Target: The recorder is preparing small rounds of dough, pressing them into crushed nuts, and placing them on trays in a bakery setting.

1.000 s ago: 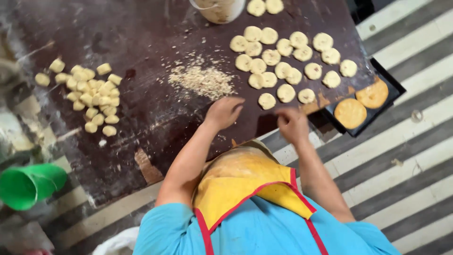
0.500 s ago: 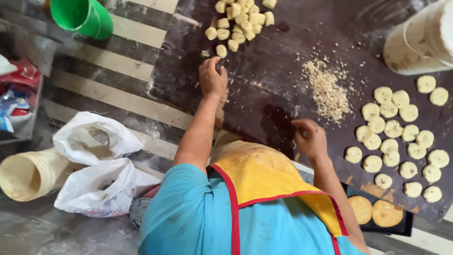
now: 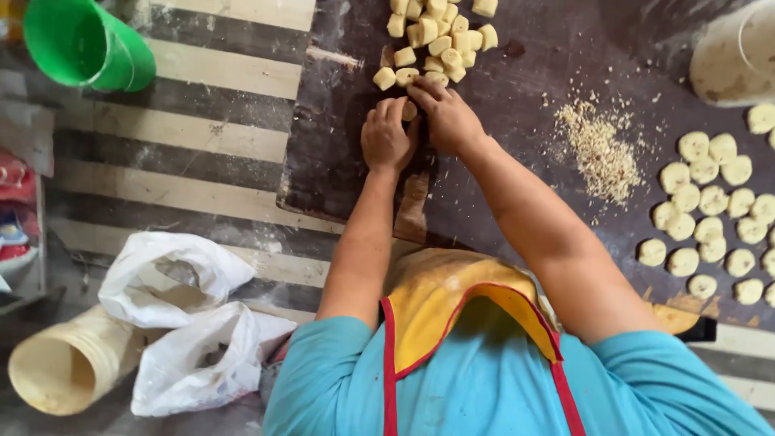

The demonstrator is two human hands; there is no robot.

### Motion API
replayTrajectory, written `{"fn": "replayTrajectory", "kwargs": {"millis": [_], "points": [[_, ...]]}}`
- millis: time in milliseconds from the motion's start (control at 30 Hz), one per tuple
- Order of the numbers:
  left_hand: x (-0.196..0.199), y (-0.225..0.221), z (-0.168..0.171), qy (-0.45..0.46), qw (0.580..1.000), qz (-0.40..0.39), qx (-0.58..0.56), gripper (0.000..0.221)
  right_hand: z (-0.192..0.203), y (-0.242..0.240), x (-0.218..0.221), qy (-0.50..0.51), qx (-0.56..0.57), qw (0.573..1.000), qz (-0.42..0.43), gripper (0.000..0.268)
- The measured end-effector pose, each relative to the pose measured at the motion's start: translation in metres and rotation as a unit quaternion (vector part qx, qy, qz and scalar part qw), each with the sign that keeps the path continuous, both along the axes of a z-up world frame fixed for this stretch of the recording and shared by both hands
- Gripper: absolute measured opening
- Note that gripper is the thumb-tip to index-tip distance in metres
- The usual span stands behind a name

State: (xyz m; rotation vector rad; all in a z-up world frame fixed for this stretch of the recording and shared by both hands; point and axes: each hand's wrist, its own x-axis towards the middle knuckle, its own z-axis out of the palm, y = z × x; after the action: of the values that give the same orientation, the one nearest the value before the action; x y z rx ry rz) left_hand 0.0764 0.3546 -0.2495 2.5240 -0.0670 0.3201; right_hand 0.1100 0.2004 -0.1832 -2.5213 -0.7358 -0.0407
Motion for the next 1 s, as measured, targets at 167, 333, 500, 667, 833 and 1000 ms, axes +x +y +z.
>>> {"fn": "replayTrajectory", "kwargs": {"millis": [167,333,500,667,833,1000], "points": [[-0.001,0.006,-0.001,-0.022,0.998,-0.032,-0.054,0.039,-0.002,-0.020,-0.028,0.093,0.068,0.990,-0.078,0.025],[-0.002,0.007,-0.007,-0.057,0.992,-0.053,-0.100,0.041,0.015,-0.094,-0.119,0.139,0.120,0.971,-0.151,0.027],[-0.001,-0.023,-0.001,-0.041,0.982,0.047,-0.180,0.033,-0.002,-0.206,-0.228,0.203,0.127,0.855,-0.460,0.030],[-0.005,-0.155,0.044,0.007,0.967,-0.139,-0.212,0.027,0.003,-0.270,-0.261,0.139,0.143,0.807,-0.556,0.034],[-0.021,-0.254,0.044,0.102,0.922,-0.326,-0.180,0.030,0.007,-0.267,-0.216,-0.004,0.042,0.862,-0.506,0.027],[-0.031,-0.258,0.020,0.064,0.928,-0.356,-0.089,0.032,-0.016,-0.259,-0.194,0.036,-0.035,0.863,-0.502,0.019]]}}
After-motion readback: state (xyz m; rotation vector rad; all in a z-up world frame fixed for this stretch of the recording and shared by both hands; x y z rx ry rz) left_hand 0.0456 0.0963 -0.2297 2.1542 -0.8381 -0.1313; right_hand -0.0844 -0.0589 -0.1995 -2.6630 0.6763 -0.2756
